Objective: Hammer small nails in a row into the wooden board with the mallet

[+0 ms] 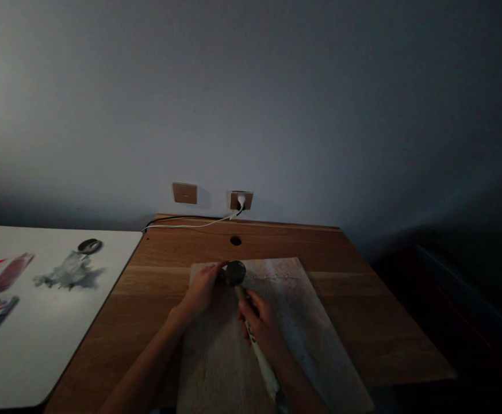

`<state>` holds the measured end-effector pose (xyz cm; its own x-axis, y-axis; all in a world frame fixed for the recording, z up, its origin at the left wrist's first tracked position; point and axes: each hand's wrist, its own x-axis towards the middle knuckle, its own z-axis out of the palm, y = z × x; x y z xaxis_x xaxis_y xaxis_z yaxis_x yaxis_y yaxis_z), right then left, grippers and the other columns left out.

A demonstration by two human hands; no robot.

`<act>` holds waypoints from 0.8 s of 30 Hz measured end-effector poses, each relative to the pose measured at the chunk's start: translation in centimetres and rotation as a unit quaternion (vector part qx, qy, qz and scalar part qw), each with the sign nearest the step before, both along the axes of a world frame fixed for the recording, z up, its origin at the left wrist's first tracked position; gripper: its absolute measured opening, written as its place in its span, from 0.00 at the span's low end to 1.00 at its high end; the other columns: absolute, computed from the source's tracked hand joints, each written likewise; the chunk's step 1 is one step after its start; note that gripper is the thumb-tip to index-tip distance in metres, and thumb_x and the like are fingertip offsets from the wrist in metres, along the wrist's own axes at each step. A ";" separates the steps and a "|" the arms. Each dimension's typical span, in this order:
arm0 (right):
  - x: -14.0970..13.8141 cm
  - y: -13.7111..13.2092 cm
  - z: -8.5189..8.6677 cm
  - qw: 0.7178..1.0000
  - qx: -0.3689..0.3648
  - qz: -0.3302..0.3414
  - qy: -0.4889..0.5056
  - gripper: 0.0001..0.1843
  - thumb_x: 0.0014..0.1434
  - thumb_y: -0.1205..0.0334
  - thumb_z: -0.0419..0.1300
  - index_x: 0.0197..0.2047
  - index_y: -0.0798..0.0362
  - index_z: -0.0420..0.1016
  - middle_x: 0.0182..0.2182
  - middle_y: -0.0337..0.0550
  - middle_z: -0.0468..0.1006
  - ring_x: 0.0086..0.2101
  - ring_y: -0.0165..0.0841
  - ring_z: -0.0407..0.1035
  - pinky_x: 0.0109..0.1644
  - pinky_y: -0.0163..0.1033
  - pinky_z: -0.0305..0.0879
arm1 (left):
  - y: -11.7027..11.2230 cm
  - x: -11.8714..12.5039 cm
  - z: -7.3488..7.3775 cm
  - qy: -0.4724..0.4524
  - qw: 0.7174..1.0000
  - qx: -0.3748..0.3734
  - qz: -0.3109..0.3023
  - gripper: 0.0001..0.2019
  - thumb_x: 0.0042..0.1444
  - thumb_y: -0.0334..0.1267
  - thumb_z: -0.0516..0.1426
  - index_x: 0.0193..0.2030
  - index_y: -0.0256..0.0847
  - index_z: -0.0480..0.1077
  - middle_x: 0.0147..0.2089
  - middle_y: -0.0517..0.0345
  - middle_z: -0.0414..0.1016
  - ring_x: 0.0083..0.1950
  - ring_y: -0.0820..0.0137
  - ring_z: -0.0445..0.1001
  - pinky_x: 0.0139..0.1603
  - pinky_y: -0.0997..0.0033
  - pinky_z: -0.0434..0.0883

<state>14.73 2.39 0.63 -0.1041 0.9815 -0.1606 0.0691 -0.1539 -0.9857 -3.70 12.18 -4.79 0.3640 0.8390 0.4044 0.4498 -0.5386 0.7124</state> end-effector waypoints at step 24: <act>8.0 -5.4 -3.3 0.982 -0.088 -0.168 0.010 0.31 0.51 0.32 0.66 0.42 0.51 0.77 0.24 0.34 0.73 0.15 0.25 0.61 0.15 0.30 0.58 | -11.6 5.5 3.7 0.295 0.882 0.305 -0.206 0.04 0.66 0.31 0.57 0.39 0.39 0.73 0.38 0.56 0.77 0.41 0.66 0.74 0.45 0.65 0.69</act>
<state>22.77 -2.98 -2.72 0.2171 0.9182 -0.3312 -0.0331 -0.3322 -0.9426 1.82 0.57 -1.06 0.8848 0.2782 0.3737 0.3219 -0.9450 -0.0586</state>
